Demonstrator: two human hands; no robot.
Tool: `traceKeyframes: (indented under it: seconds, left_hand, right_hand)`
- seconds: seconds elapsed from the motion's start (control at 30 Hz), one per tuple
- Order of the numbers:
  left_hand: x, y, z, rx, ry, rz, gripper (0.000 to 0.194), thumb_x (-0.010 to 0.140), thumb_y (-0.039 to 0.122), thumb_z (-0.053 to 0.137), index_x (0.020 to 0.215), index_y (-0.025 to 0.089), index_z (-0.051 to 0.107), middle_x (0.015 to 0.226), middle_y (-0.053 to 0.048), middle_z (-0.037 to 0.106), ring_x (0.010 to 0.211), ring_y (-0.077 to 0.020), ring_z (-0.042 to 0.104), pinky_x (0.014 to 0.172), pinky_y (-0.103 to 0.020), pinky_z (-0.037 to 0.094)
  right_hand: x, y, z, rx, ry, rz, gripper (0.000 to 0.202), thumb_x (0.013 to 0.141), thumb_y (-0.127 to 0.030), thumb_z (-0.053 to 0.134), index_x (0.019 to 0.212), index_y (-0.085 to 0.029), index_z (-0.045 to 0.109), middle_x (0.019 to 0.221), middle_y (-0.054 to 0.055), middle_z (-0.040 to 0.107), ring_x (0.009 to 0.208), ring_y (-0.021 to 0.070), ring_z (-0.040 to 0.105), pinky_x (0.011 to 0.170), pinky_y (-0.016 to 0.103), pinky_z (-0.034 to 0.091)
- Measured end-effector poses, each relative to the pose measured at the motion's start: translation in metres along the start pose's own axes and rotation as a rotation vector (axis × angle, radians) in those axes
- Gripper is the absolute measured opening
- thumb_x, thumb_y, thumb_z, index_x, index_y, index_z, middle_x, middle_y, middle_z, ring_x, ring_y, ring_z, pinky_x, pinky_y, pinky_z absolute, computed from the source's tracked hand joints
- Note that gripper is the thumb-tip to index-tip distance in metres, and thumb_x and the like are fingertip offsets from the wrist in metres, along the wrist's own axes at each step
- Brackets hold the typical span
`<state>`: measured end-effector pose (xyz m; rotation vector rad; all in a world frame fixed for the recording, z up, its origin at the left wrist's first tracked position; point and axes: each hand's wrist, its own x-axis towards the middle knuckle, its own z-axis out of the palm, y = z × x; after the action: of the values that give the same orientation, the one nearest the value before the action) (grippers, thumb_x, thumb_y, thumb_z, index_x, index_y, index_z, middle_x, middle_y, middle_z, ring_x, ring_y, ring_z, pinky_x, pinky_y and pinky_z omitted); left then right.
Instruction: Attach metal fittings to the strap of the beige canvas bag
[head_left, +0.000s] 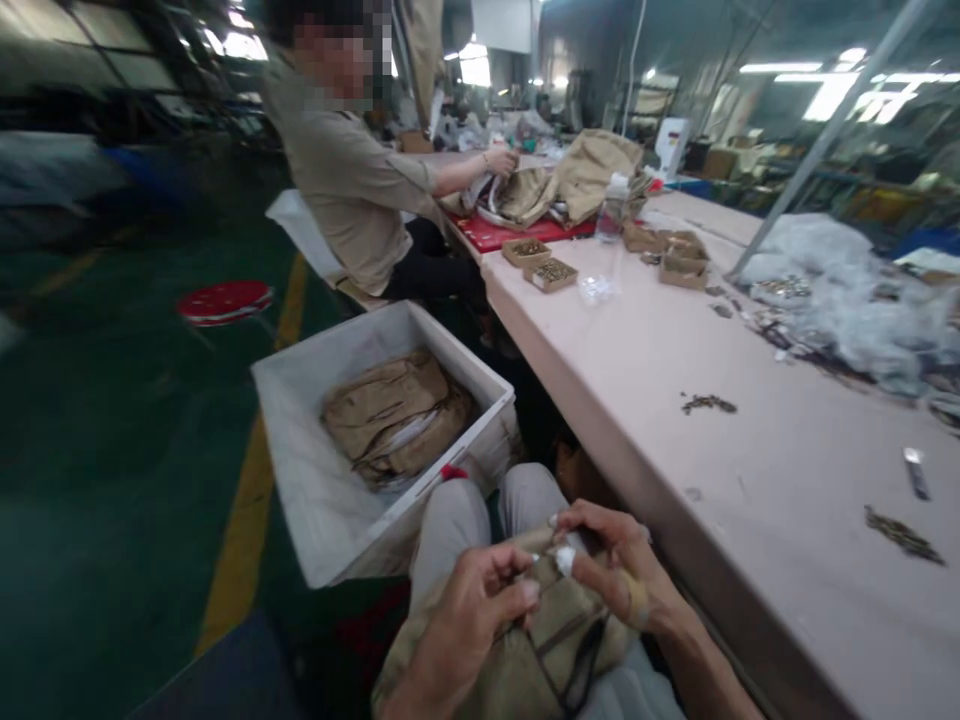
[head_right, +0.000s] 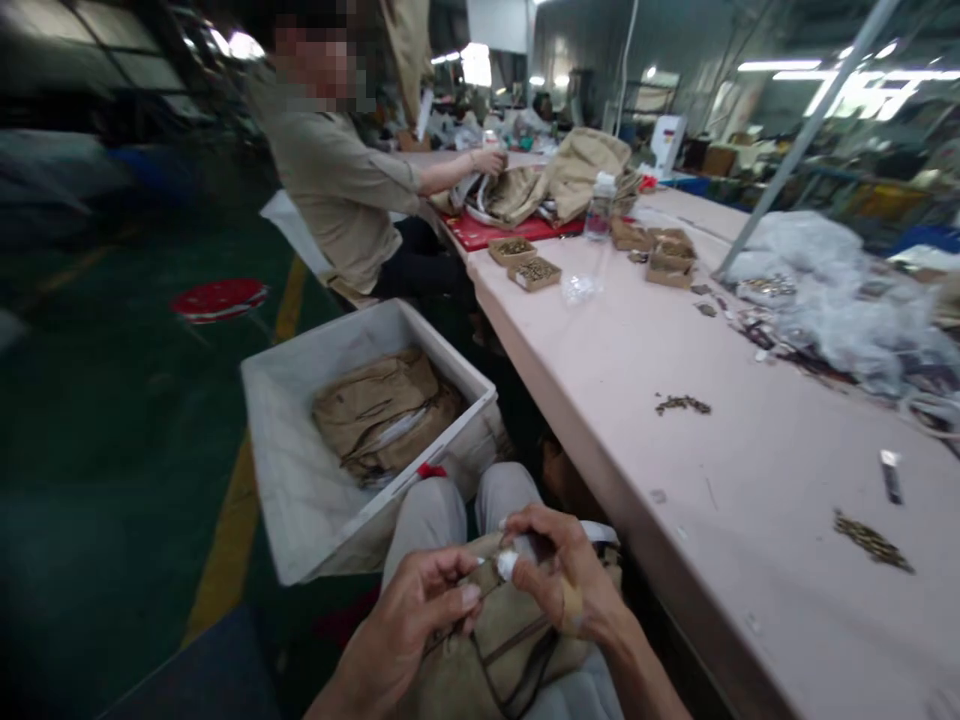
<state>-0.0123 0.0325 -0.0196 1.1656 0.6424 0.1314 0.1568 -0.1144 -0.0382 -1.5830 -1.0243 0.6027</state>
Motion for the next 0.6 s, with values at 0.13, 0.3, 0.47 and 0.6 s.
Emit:
traceKeyframes:
  seconds: [0.13, 0.3, 0.47, 0.6]
  left_hand:
    - [0.006, 0.006, -0.001, 0.043, -0.059, 0.030, 0.033, 0.077, 0.042, 0.081, 0.088, 0.012, 0.072, 0.069, -0.002, 0.067, 0.063, -0.0142, 0.059, 0.065, -0.024, 0.045]
    - [0.007, 0.001, -0.007, 0.075, -0.065, 0.039, 0.036, 0.083, 0.048, 0.077, 0.091, 0.014, 0.068, 0.073, -0.003, 0.068, 0.064, -0.0170, 0.063, 0.065, -0.027, 0.047]
    - [0.008, -0.004, -0.014, 0.174, -0.071, 0.070, 0.037, 0.088, 0.050, 0.073, 0.094, 0.014, 0.068, 0.071, -0.002, 0.066, 0.065, -0.0173, 0.063, 0.067, -0.028, 0.048]
    - [0.012, -0.011, -0.018, 0.165, 0.004, 0.053, 0.041, 0.082, 0.053, 0.077, 0.096, 0.015, 0.070, 0.066, -0.001, 0.065, 0.056, -0.0160, 0.059, 0.060, -0.026, 0.045]
  right_hand:
    - [0.020, 0.007, -0.064, -0.299, 0.240, 0.046, 0.033, 0.090, -0.044, 0.062, 0.110, -0.019, 0.073, 0.101, 0.007, 0.075, 0.093, 0.0215, 0.068, 0.079, 0.030, 0.055]
    - [0.045, 0.066, -0.177, -0.600, 0.589, 0.249, 0.040, 0.079, -0.041, 0.060, 0.102, -0.012, 0.077, 0.095, 0.014, 0.078, 0.082, 0.0258, 0.070, 0.083, 0.039, 0.055]
    - [0.072, 0.100, -0.230, -0.761, 0.630, 0.336, 0.031, 0.074, -0.035, 0.059, 0.087, -0.015, 0.079, 0.080, 0.010, 0.076, 0.075, 0.0248, 0.068, 0.076, 0.036, 0.050]
    - [0.074, 0.111, -0.227, -0.835, 0.624, 0.345, 0.023, 0.075, -0.032, 0.058, 0.075, -0.019, 0.076, 0.071, 0.005, 0.073, 0.070, 0.0204, 0.064, 0.070, 0.030, 0.047]
